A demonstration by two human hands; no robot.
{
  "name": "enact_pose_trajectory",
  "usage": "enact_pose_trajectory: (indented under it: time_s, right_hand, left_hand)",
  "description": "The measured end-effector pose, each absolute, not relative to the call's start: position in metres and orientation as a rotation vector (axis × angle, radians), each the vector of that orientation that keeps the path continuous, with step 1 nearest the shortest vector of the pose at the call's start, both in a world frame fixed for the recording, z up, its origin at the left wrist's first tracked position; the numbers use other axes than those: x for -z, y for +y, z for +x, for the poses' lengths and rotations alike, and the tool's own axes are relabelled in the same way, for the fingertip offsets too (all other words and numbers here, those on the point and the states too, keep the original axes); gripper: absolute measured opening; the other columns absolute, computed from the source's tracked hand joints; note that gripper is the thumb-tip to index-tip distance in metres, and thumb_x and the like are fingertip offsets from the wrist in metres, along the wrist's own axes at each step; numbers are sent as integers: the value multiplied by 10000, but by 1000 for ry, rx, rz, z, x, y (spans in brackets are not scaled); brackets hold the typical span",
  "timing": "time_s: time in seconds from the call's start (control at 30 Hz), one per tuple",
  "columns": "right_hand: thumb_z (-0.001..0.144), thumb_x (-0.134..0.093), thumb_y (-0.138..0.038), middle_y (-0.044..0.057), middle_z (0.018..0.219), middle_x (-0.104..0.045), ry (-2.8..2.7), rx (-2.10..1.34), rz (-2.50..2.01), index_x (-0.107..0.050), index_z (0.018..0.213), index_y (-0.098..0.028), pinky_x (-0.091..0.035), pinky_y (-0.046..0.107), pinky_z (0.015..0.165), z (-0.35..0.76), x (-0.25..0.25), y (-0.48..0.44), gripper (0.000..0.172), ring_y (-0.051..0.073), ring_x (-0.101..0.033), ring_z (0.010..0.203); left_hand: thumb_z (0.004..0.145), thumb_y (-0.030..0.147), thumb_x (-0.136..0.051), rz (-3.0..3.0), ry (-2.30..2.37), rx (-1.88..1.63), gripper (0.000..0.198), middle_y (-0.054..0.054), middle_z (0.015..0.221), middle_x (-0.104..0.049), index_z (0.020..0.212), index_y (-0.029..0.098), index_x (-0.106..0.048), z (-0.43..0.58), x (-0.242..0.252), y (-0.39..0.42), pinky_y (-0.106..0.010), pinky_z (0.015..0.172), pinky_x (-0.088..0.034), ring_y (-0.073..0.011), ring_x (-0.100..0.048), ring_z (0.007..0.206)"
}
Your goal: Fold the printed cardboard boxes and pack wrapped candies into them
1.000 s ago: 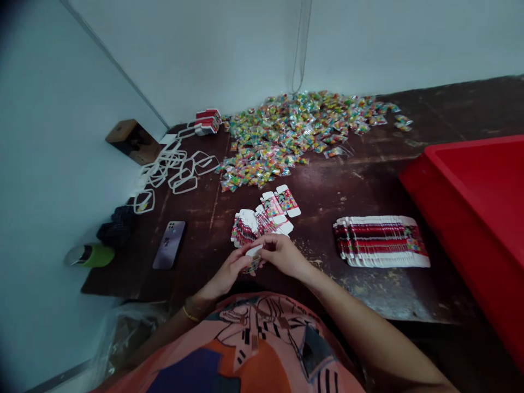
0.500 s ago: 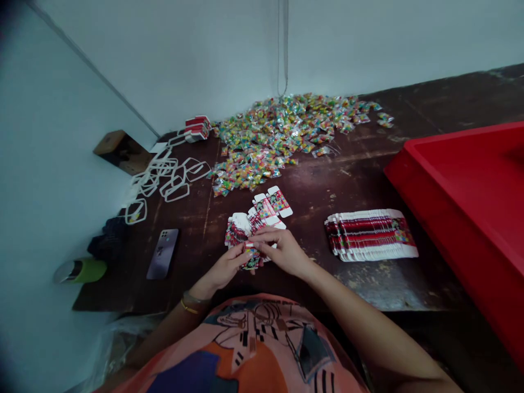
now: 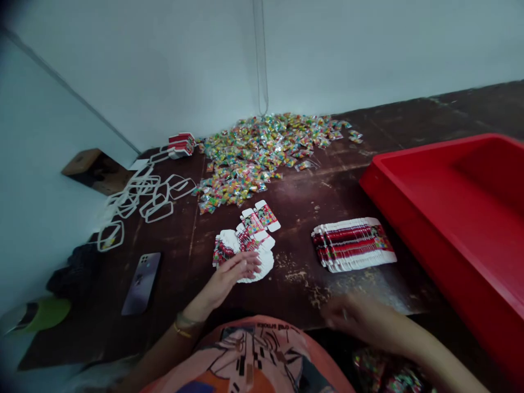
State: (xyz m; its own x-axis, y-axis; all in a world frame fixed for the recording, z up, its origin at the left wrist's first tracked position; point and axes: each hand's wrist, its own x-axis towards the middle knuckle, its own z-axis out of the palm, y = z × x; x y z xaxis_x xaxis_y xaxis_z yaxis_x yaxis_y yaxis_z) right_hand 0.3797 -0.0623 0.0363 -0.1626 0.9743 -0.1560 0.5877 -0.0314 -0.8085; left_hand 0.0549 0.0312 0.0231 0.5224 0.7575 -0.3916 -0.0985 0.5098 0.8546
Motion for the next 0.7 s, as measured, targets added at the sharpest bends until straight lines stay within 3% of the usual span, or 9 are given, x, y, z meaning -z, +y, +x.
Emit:
enact_pose_trajectory:
  time_s: [0.1,0.2,0.27,0.47,0.57,0.7]
  right_hand:
    - [902,-482,-443,35,698,-686,-2106,-963,-1644,-688,742,-222,-451,283,623,312,-27,20,342,177,-603,640]
    - [874,-533,-472,165,1021,-676,-2006,-647,-1944,-650,976,-140,-426,381,814,238,-14,98,367,273,-596,961]
    - [814,-620,-473,246,1086,-636,-1954,-587,-2040,-619,1032,-83,-381,458,871,210,-4,126,447,340,-549,1059]
    - [717,-734,-398,163,993,-680,-1932,-670,-2188,-641,965,-148,-382,458,868,203,18,147,364,330,-556,1049]
    - [701,-746,-359,206,1127,-623,-1914,-667,-2225,-637,1004,-124,-388,466,875,196,17,145,399,363,-521,1107]
    - [784,-664,-354,263,1229,-543,-1851,-597,-2236,-544,1185,-76,-377,480,904,180,14,132,502,376,-498,1153]
  left_hand:
    - [816,422,-629,844,923,-652,412,-114,1056,-643,1132,158,-618,56,-18,39,-327,811,-455,-206,-614,925]
    - [815,419,-628,888,977,-649,399,-104,1022,-650,1110,151,-622,56,-17,36,-307,788,-459,-188,-616,890]
    - [818,425,-621,925,1011,-663,402,-104,1007,-653,1104,141,-621,50,-15,33,-304,777,-464,-186,-616,876]
    - [811,432,-617,995,1125,-745,396,-89,1001,-652,1082,144,-627,31,-9,32,-296,760,-467,-191,-616,884]
    - [809,429,-608,1029,1124,-774,391,-81,989,-651,1074,142,-627,31,-9,36,-287,745,-463,-182,-609,858]
    - [807,420,-604,1077,1133,-826,386,-81,981,-655,1071,140,-628,30,-9,37,-286,765,-457,-181,-603,868]
